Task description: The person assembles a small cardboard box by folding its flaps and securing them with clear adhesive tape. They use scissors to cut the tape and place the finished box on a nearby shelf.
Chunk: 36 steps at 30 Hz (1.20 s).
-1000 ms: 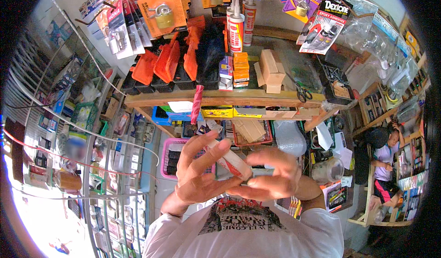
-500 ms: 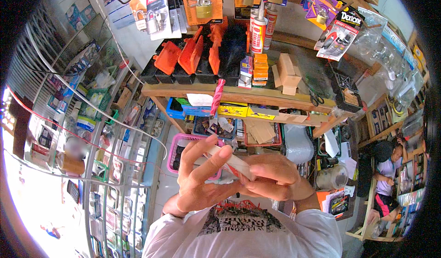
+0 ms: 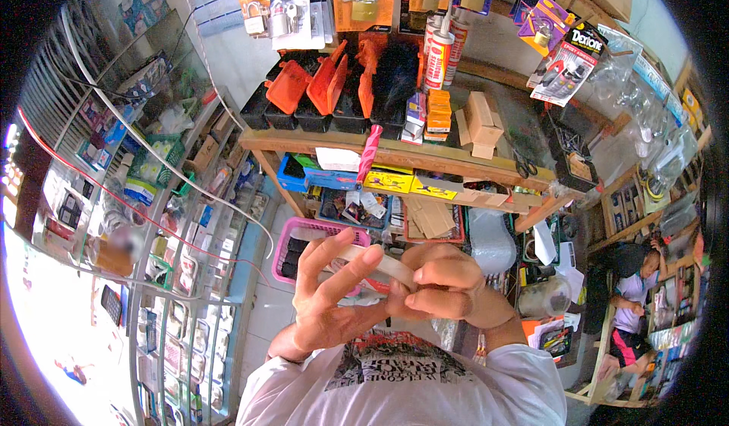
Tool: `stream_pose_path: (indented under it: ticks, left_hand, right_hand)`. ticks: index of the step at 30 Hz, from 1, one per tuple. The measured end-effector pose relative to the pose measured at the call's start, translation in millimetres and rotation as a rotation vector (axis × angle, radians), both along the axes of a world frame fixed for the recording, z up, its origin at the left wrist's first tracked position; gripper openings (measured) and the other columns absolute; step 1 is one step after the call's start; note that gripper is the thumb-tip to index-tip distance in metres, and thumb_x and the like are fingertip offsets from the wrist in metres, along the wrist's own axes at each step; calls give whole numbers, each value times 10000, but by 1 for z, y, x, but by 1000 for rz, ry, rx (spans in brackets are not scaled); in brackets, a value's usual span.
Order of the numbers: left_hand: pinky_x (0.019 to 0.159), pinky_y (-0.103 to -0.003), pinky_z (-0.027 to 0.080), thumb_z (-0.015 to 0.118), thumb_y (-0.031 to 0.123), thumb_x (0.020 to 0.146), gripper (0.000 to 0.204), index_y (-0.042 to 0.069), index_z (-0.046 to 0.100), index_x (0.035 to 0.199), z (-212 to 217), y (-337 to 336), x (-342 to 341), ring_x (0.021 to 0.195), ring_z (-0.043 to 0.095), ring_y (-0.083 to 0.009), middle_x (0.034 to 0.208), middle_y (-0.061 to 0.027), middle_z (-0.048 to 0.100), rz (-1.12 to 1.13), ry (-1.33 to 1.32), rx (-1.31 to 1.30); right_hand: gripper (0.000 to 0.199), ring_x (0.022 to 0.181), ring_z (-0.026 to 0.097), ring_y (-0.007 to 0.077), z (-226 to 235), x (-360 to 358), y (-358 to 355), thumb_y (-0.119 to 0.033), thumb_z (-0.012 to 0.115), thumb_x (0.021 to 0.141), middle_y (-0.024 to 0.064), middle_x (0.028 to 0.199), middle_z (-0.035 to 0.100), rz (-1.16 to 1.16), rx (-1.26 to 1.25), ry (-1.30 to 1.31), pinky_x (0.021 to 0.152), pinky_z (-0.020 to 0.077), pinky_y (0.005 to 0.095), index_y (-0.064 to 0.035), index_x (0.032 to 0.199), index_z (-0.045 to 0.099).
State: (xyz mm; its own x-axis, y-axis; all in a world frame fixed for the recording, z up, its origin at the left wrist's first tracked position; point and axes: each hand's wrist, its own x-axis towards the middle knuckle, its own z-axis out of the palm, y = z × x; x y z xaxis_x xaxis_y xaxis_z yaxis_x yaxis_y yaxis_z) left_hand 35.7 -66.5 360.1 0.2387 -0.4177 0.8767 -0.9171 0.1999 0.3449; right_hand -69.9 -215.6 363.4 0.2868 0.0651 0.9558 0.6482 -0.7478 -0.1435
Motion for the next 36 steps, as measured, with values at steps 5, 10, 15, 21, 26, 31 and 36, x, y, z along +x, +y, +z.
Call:
stream_pose_path:
  ticks: [5,10,15,21,26,31,36]
  left_hand:
    - [903,-482,515,963,159,564,685,99,682,1186,7,12,0,1183,572,-353,1336,-90,555,-69,27,46]
    - [892,-522,518,951,146,583,612,156,698,1140,14,15,1,1223,545,-387,1355,-54,573,-77,-92,15]
    - [879,-522,526,945,134,592,541,242,719,1071,2,12,0,1219,544,-397,1356,-62,570,-119,14,-65]
    - [871,-504,537,946,89,574,583,109,711,1107,2,15,-7,1199,555,-384,1365,-74,559,-105,89,1]
    - [884,-488,532,953,111,563,631,88,706,1144,0,18,-5,1218,543,-374,1377,-84,551,-138,88,-33]
    - [893,-500,524,952,110,567,631,89,700,1146,4,29,-5,1203,557,-392,1361,-107,570,-126,58,38]
    - [884,-501,524,941,97,579,642,122,692,1170,4,18,-2,1189,562,-413,1375,-144,552,-175,-77,-131]
  right_hand:
    - [452,854,625,267,-10,2,-2,1,839,641,79,1025,528,73,-88,-72,689,608,395,-117,1015,613]
    - [402,920,634,272,3,0,6,-45,841,644,88,1097,561,7,-80,-61,682,599,381,-100,1009,680]
    - [371,889,641,265,4,-3,7,-50,845,670,95,1127,564,-20,-133,-108,687,607,365,-91,1004,689]
    - [428,860,641,264,-6,-3,7,-48,867,661,81,1065,548,18,-64,-117,708,613,392,-107,1037,672]
    - [468,893,616,243,-11,-2,14,-53,867,661,77,1081,554,10,-81,-155,726,599,396,-127,1076,663]
    - [424,957,585,227,5,-10,17,-43,852,677,79,1130,580,-39,-113,-58,738,586,378,-131,1056,686]
    - [375,958,573,226,-1,-15,16,-47,856,665,67,1133,583,-37,-153,-95,748,585,372,-130,1001,711]
